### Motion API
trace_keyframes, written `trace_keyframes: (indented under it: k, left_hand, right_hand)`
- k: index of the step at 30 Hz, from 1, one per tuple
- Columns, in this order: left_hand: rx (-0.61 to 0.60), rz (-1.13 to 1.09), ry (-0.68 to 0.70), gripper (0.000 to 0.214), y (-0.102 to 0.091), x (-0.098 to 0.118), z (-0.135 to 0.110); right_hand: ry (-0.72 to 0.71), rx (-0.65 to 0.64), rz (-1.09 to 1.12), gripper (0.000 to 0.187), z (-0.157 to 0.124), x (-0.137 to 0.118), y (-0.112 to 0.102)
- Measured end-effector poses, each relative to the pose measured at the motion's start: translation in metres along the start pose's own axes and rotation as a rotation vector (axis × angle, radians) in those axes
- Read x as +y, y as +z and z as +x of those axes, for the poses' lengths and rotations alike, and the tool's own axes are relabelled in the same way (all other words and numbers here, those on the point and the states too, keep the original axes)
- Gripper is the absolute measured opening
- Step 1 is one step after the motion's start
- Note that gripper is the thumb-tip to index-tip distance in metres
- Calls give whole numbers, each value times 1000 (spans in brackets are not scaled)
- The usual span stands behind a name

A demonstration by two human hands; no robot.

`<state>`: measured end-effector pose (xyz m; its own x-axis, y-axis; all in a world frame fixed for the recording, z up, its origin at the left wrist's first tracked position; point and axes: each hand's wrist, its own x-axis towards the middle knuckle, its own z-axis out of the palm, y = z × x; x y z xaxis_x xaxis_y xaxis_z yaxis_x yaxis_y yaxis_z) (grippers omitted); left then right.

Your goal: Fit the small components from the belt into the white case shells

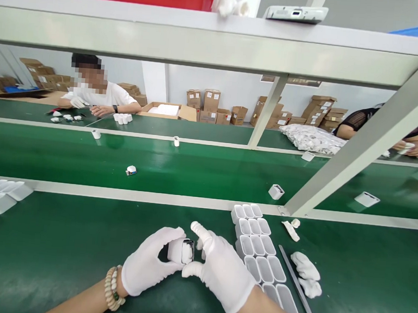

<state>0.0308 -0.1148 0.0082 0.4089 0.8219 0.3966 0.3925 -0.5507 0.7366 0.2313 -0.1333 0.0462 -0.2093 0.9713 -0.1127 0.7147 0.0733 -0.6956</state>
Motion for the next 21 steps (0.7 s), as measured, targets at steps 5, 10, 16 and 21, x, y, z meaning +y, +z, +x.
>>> trace_keyframes:
  k: [5,10,16,21]
  left_hand:
    - [81,-61,-113,70,2,-4,-2]
    - [89,-69,-120,58,1,-1,-3]
    - [78,-182,-129,52,0,-3,-3]
    - [37,-245,-156,49,-4,-11,2]
  right_hand:
    - [-190,86,-347,56,-9,0,2]
    - [-308,-21,-547,42,-11,-6,10]
    - [-387,43,-625,55,-16,-20,12]
    - [-494,243,-556,48,-38,-24,53]
